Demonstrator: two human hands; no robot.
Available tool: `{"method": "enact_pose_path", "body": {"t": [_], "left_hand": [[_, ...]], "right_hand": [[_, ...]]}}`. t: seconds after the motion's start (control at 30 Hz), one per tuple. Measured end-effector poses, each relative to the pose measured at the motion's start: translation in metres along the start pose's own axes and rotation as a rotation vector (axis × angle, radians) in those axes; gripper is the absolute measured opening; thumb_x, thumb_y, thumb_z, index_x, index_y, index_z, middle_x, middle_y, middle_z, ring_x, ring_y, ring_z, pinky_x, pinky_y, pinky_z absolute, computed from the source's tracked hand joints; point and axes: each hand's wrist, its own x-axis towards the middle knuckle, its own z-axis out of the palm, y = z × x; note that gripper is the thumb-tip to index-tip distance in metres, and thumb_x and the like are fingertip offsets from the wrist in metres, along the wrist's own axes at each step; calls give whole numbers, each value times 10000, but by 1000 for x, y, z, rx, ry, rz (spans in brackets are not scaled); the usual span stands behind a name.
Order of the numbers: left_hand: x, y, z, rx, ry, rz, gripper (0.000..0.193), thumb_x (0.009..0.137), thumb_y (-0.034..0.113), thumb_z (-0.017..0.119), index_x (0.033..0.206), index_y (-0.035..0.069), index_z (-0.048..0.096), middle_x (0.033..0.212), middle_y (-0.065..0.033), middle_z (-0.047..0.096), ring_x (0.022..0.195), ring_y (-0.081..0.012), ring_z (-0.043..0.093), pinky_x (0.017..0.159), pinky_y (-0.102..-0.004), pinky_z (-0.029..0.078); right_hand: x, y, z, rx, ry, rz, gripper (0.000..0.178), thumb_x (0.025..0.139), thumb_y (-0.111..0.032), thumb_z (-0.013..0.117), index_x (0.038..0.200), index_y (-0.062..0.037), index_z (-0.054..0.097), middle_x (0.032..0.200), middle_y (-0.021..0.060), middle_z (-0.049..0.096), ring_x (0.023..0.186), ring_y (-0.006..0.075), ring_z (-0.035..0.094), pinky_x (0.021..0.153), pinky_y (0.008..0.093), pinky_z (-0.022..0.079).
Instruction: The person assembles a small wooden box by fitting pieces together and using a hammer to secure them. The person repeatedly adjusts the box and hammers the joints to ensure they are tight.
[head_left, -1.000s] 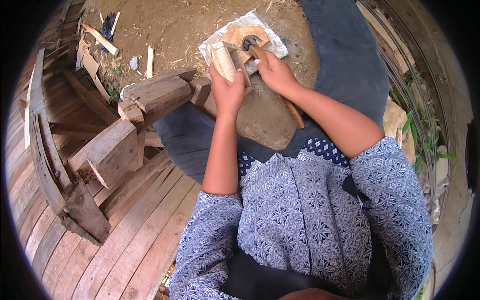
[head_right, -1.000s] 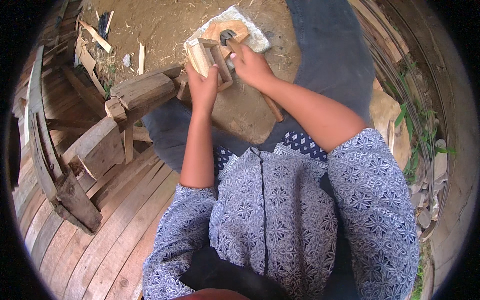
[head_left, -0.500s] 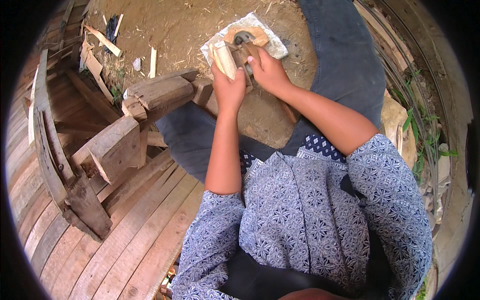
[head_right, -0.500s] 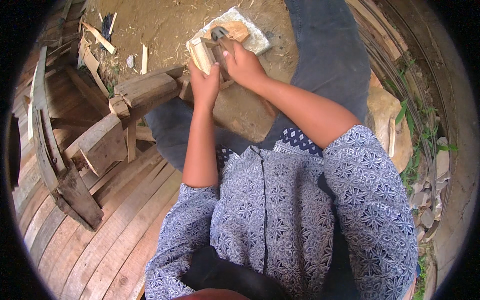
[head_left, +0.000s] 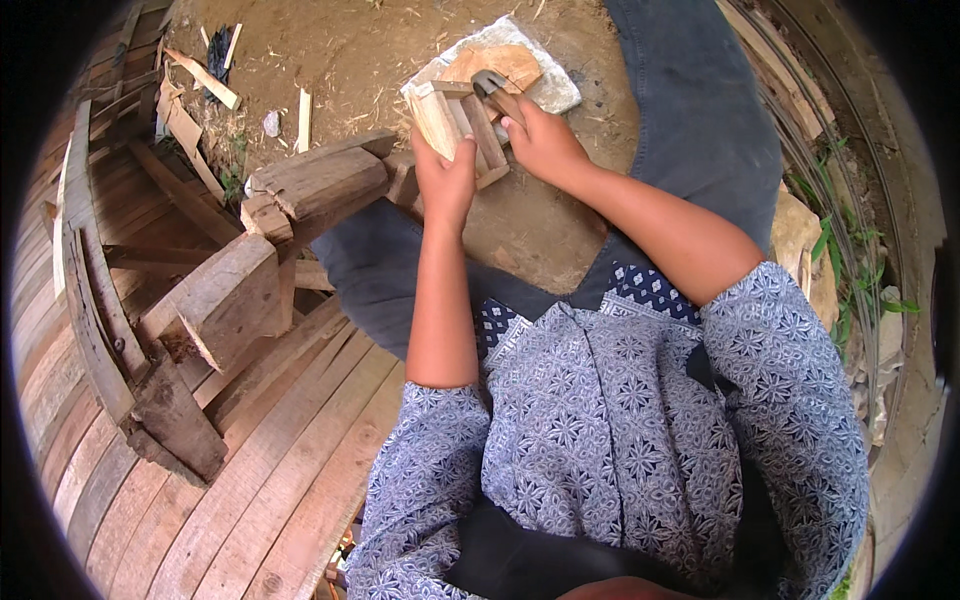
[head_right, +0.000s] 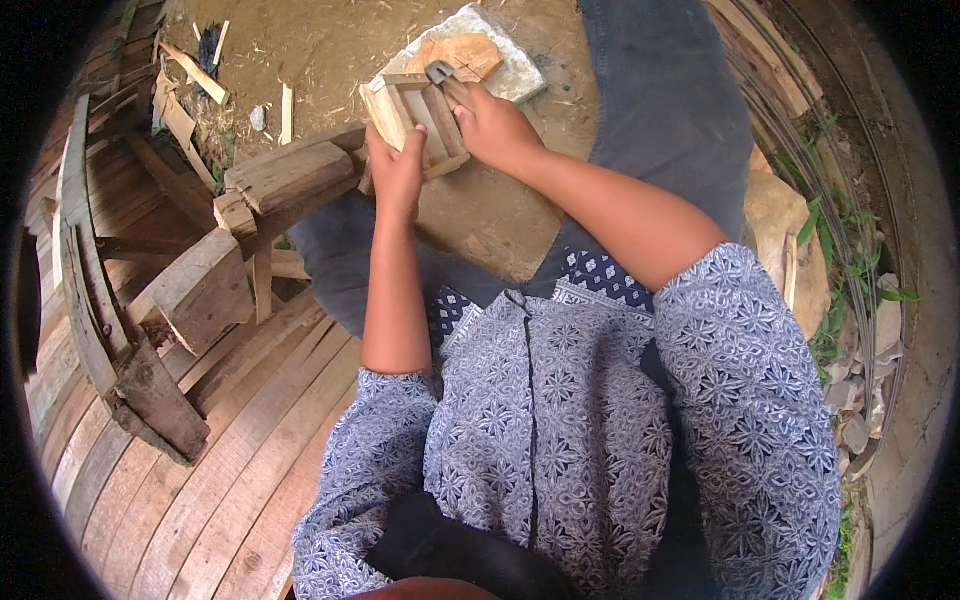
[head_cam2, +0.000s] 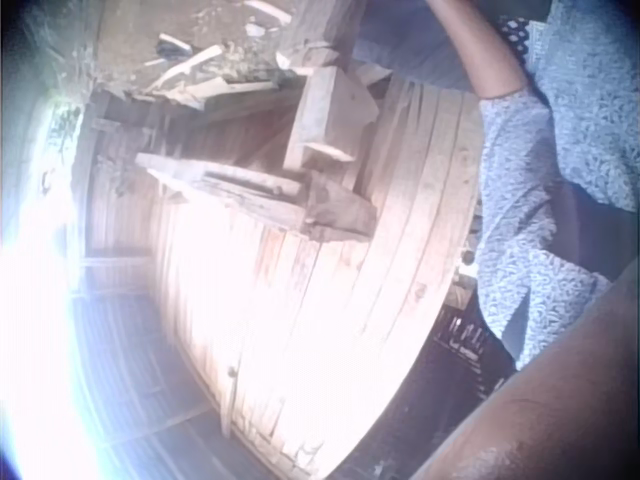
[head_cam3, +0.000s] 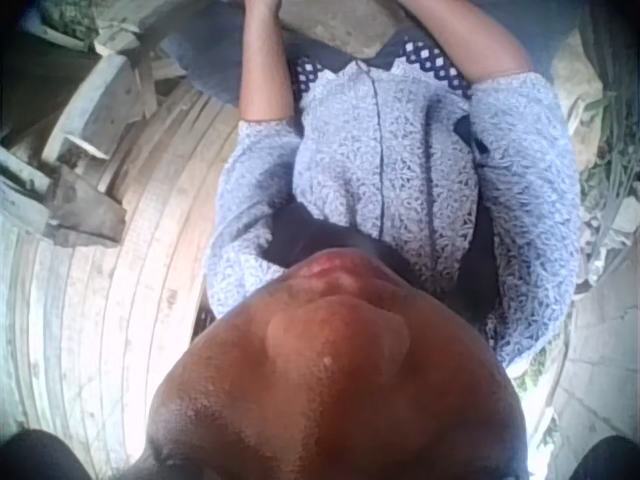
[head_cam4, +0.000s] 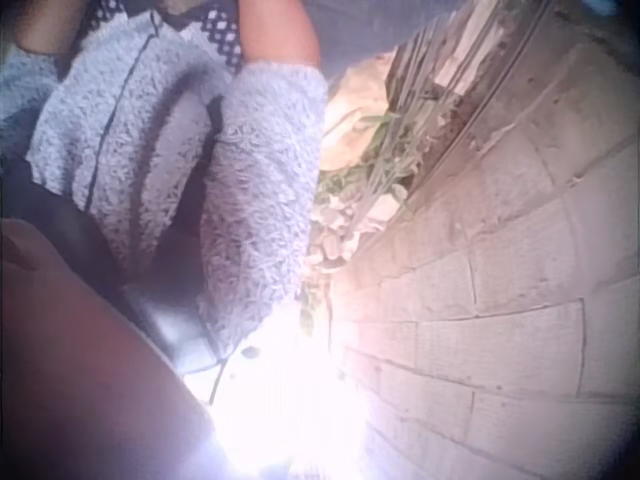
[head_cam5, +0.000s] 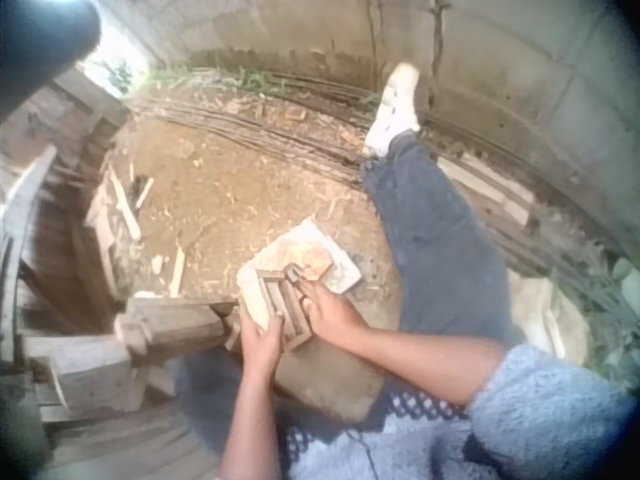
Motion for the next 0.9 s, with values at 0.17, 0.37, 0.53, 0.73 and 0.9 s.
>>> {"method": "enact_pose_path", "body": {"t": [0.17, 0.37, 0.53, 0.73, 0.9], "left_hand": [[-1, 2, -6, -101, -28, -88, 715, 878, 145, 692, 1476, -11, 333, 1301, -177, 575, 1143, -242, 591, 934, -344, 491], [-13, 21, 1, 408, -48, 315, 753, 869, 153, 707, 1510, 29, 333, 1441, -244, 504, 1304, -410, 525, 1050, -438, 445], [1, -5, 28, 1128, -32, 399, 955, 809, 330, 794, 1563, 69, 269, 1607, -241, 249, 1451, -501, 271, 1099, -717, 277], [2, -31, 19, 1072, -142, 423, 1082, 749, 433, 838, 1604, 197, 218, 1642, -271, 102, 1484, -544, 127, 1103, -736, 240], [-6, -29, -2, 844, -20, 198, 1062, 646, 284, 899, 1546, 192, 344, 1622, -250, 189, 1490, -516, 143, 1163, -621, 269]], "right_hand": [[10, -20, -10, 220, 185, -113, 409, 977, -293, 558, 1283, -22, 560, 960, 253, 701, 894, 442, 681, 801, 488, 528], [33, 6, -37, 282, 263, 45, 405, 961, -320, 602, 1247, -34, 619, 1047, 189, 718, 982, 326, 691, 870, 423, 514], [51, 7, -53, 399, 304, 98, 363, 958, -293, 612, 1204, -26, 633, 1070, 171, 718, 1015, 294, 680, 908, 395, 494], [47, 9, -50, 373, 234, 172, 403, 926, -320, 665, 1188, -17, 632, 1060, 142, 720, 980, 262, 686, 882, 383, 507], [43, 1, -46, 318, 73, 260, 482, 872, -367, 746, 1182, -15, 635, 1034, 120, 712, 909, 206, 689, 828, 352, 531]]}}
